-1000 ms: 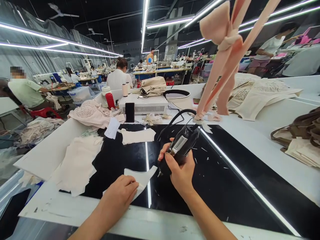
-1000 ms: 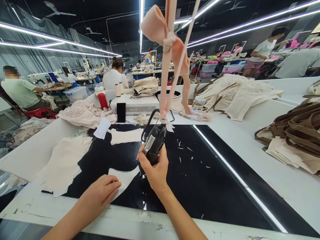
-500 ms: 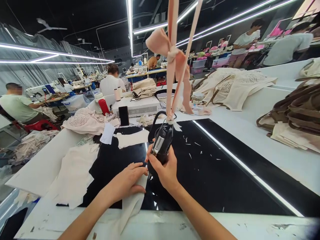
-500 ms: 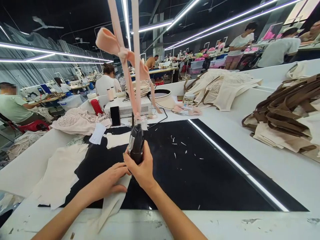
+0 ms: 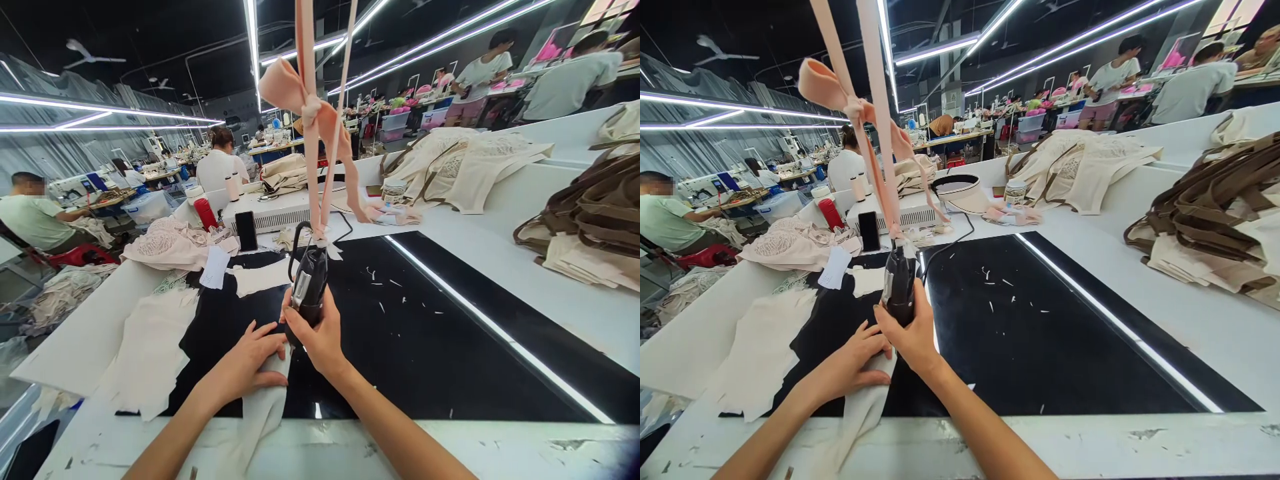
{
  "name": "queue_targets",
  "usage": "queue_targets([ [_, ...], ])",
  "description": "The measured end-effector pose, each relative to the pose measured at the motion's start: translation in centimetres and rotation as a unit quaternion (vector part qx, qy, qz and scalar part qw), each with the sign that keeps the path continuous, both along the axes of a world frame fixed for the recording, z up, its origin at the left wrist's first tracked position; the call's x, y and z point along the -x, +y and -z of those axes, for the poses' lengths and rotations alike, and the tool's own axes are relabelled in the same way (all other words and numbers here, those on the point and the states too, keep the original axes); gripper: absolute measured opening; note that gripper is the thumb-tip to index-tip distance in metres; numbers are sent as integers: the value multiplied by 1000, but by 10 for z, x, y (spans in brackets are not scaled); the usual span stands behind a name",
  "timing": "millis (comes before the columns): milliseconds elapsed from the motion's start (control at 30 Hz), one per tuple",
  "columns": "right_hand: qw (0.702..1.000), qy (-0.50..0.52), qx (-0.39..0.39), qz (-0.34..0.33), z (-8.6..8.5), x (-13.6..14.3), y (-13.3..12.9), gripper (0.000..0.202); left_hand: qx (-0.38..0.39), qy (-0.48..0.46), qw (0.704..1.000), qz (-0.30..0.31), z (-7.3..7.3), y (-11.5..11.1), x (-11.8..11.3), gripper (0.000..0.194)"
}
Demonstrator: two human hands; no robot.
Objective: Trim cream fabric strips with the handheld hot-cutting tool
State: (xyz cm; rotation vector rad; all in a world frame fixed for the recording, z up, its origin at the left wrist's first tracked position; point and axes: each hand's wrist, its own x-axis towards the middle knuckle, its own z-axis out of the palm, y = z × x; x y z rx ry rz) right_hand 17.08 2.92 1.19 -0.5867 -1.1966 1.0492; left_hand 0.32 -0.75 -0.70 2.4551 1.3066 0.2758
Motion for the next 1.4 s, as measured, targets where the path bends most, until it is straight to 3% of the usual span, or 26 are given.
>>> queue_targets([
  [700,1000,-1,-4,-13,5,-1,-9,23,36,-28,999,0,9,5,4,31],
  [933,1000,7,0,-17,0,-1,-12,20,83,-41,996,0,7,9,7,38],
  [1400,1000,11,10,-21,0,2,-13,21,77,-52,996,9,5,8,7,44],
])
